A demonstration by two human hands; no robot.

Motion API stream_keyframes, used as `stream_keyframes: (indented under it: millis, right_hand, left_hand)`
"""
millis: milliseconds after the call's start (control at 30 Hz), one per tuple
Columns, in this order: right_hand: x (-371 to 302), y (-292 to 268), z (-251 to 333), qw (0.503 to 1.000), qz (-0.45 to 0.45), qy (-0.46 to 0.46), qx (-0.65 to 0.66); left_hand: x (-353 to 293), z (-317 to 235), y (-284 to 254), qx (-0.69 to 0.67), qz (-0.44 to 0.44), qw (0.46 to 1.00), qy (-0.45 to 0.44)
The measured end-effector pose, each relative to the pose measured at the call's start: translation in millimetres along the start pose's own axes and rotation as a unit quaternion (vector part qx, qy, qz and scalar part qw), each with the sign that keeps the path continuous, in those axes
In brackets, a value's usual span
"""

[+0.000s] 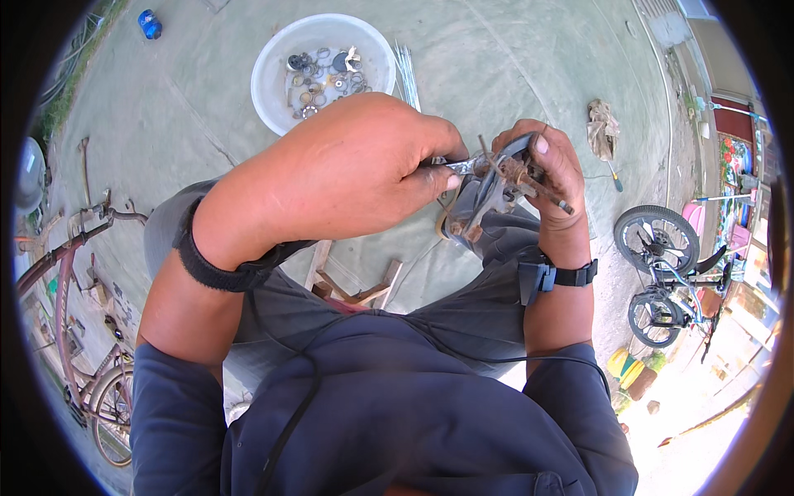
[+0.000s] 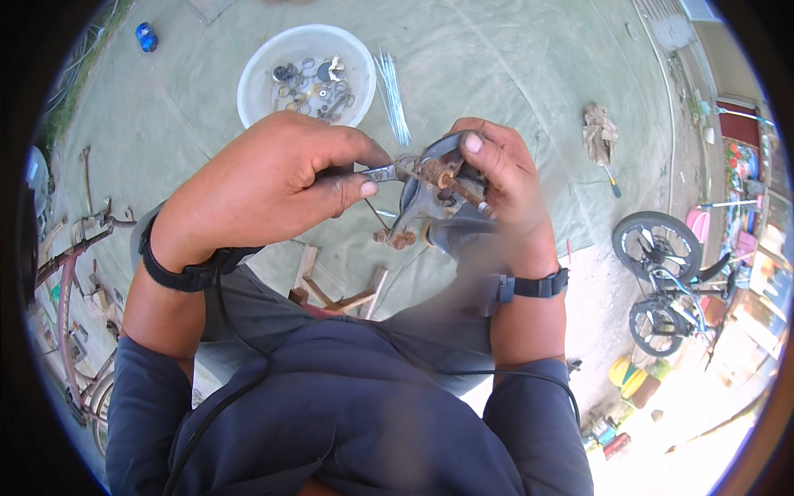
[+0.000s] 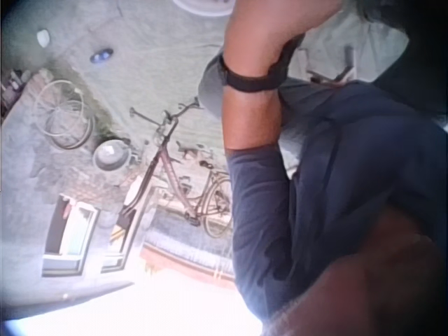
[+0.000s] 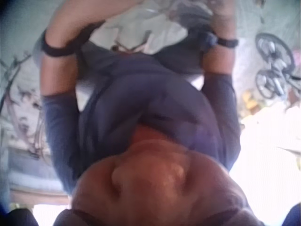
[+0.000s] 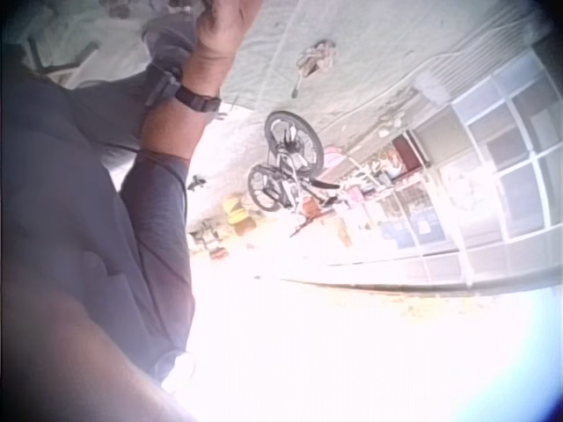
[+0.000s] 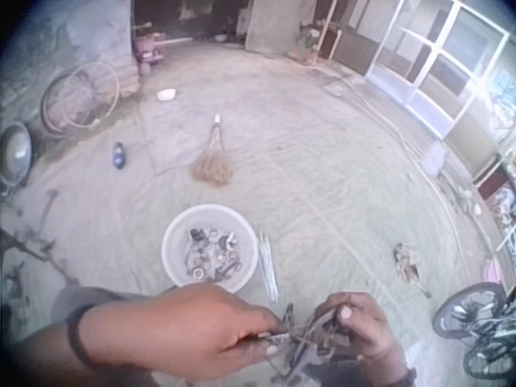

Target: The person uses a wrench to tighten and loosen bolts on a circular metal component with attached rods. The person repeatedly adjusts the wrench and repositions the part, occasionally picking up small hardware from a nearby white basin.

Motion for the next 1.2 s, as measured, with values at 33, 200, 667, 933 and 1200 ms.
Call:
stream_keyframes:
  millis: [33, 200, 667, 933, 1200]
  right_hand:
    - [0, 1, 1, 1.0, -0.006, 0.0, -0.001]
    - [-1, 6, 4, 1.0, 0.002, 0.005, -0.022]
    - [9, 6, -5, 0.982, -0.128, -0.045, 0.131]
    - [8, 3, -11, 0.958, -0.061, -0.092, 0.264]
    - [6, 4, -20, 0.952, -0.112, -0.058, 0.277]
  left_hand:
    - [0, 0, 0, 0.001, 0.007, 1.0, 0.0]
    - [1, 2, 1, -0.012, 0.008, 1.0, -0.02]
    - [10, 7, 18, -0.242, -0.081, 0.961, -0.109]
    - [7, 2, 17, -0.302, -0.011, 0.945, -0.121]
    - [8, 3, 18, -0.274, -0.054, 0.959, -0.048]
Point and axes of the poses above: each hand's wrist, its own x-axis towards the middle knuckle, its own y-axis out of the palm, z = x × y, the point moved 5 cm from there along x, towards the middle knuckle, and after that the axes turned 10 degrees about -y, right-handed, at the moved point
